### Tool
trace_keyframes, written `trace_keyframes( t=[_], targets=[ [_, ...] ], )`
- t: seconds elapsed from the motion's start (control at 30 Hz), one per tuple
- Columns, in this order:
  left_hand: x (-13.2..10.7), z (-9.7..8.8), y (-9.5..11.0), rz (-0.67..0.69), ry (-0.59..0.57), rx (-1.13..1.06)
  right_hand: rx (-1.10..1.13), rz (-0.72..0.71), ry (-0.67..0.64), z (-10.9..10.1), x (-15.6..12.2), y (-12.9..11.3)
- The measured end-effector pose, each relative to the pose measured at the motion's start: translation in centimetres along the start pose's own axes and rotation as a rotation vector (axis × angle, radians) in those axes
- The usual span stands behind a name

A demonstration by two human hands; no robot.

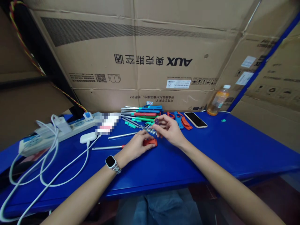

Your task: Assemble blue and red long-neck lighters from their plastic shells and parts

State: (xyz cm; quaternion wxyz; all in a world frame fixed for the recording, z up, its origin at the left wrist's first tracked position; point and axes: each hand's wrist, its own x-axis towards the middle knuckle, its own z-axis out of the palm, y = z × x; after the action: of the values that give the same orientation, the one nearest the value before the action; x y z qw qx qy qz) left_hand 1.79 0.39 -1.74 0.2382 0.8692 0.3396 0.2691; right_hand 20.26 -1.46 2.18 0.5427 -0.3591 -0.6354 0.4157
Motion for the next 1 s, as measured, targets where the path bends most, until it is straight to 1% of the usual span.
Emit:
trace_keyframes(
  t=[0.07, 0.17, 0.23, 0.27, 0.3, 0.37, 0.47, 0.57, 0.7, 0.77, 0.8, 0.87, 0.93, 0.97, 1.0],
  targets=[
    [0.0, 0.0, 0.1, 0.006, -0.009, 0.011, -0.016, -0.01, -0.022, -0.2, -0.4, -0.2],
    [-0.1, -0.5, 0.4, 0.023, -0.016, 0.028, -0.033, -0.032, 0.066, -0.9, -0.9, -0.3],
    [-0.4, -1.4, 0.6, 0.051, -0.016, 0.051, -0.088, 0.011, 0.125, -1.7, -1.2, 0.0],
    [-0.7, -2.1, 0.7, 0.058, -0.021, 0.075, -0.142, 0.059, 0.133, -2.1, -1.3, 0.3],
    [-1.0, -2.7, 0.7, 0.052, -0.038, 0.109, -0.205, 0.119, 0.125, -2.6, -1.5, 0.7],
    [-1.8, -4.0, 0.6, 0.003, -0.085, 0.201, -0.402, 0.219, 0.073, -3.3, -1.7, 1.4],
    [-3.0, -5.1, 0.3, -0.069, -0.151, 0.325, -0.716, 0.233, 0.032, -3.9, -1.7, 2.4],
    [-3.4, -5.0, -0.3, -0.082, -0.149, 0.363, -0.945, 0.243, -0.021, -3.9, -1.4, 3.0],
    [-3.3, -4.4, -0.8, -0.026, -0.16, 0.344, -1.128, 0.266, -0.039, -3.4, -1.2, 2.9],
    [-3.2, -4.2, -0.6, 0.016, -0.147, 0.341, -1.174, 0.245, -0.014, -2.9, -1.5, 2.3],
    [-3.1, -4.2, -0.4, 0.043, -0.132, 0.348, -1.185, 0.209, 0.0, -2.5, -1.7, 1.8],
    [-2.9, -4.2, 0.4, 0.113, -0.103, 0.381, -1.175, 0.083, 0.003, -1.7, -2.2, 0.6],
    [-2.4, -4.1, 1.4, 0.192, -0.09, 0.415, -1.121, -0.062, -0.101, -0.8, -2.6, -0.5],
    [-2.0, -4.1, 1.9, 0.226, -0.091, 0.424, -1.096, -0.079, -0.165, -0.4, -2.7, -0.9],
    [-1.5, -4.1, 2.2, 0.264, -0.087, 0.424, -1.076, -0.057, -0.22, -0.1, -2.7, -1.3]
  ],
)
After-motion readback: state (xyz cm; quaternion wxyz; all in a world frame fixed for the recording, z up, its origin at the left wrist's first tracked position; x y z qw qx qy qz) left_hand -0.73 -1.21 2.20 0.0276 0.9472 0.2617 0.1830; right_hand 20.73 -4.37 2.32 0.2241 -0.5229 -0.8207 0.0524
